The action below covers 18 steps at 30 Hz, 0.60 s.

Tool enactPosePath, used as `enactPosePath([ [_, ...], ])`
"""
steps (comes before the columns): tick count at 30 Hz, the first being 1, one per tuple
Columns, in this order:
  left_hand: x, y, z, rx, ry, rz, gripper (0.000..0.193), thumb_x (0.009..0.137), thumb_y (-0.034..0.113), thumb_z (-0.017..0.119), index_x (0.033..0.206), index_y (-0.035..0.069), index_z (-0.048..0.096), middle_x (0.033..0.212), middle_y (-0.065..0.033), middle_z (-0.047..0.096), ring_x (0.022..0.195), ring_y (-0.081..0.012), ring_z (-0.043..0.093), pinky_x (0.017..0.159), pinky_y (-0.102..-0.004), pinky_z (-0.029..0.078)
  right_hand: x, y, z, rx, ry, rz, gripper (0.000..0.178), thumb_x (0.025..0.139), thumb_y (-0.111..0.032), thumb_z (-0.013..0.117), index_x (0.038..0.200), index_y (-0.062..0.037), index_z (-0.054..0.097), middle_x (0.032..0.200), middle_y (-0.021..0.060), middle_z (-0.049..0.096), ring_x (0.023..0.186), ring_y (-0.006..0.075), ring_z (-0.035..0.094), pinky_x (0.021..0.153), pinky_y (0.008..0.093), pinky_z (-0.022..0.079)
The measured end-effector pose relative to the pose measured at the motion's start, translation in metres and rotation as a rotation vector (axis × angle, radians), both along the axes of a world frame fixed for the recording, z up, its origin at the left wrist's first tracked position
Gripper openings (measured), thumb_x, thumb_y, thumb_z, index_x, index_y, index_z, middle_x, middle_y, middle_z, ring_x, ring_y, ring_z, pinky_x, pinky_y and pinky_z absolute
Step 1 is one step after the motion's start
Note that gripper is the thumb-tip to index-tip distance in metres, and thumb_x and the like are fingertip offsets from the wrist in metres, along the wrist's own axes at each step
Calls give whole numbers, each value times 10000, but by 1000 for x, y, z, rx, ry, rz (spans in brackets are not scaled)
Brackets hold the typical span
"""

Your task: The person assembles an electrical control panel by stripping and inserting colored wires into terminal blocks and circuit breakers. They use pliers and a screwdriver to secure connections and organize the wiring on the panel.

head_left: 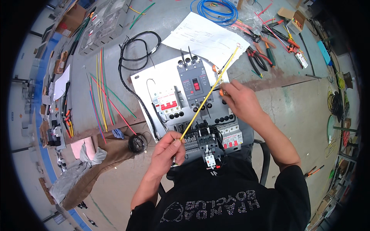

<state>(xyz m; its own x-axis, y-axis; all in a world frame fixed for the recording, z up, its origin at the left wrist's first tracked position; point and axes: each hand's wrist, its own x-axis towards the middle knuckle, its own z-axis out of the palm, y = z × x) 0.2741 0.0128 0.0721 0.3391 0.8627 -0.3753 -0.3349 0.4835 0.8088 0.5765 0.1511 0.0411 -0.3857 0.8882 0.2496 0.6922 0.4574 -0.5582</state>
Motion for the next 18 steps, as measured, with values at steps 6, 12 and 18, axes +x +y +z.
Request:
enactPosePath([
  [6, 4, -6, -9, -37, -44, -10, 175, 1148, 197, 497, 1202, 44, 564, 717, -50, 577, 613, -145, 588, 596, -272, 461, -6, 3, 2, -45, -65, -95, 292, 924, -274, 809, 986, -52, 629, 907, 144, 675, 763, 394, 694, 651, 500, 541],
  [12, -31, 7, 7, 91, 19, 170, 168, 1152, 206, 505, 1194, 52, 559, 716, -35, 581, 612, -125, 575, 606, -269, 477, -10, 3, -2, -14, 69, -24, 184, 940, -69, 756, 938, -37, 575, 866, 158, 601, 738, 400, 628, 631, 482, 484],
  [18, -133, 40, -1, 192, 860, 584, 168, 1125, 213, 550, 1134, 48, 583, 713, 14, 559, 611, -63, 527, 563, -244, 434, -13, 1, 6, -100, 90, -10, 144, 928, 8, 727, 963, -26, 592, 843, 155, 531, 722, 376, 586, 644, 447, 461],
])
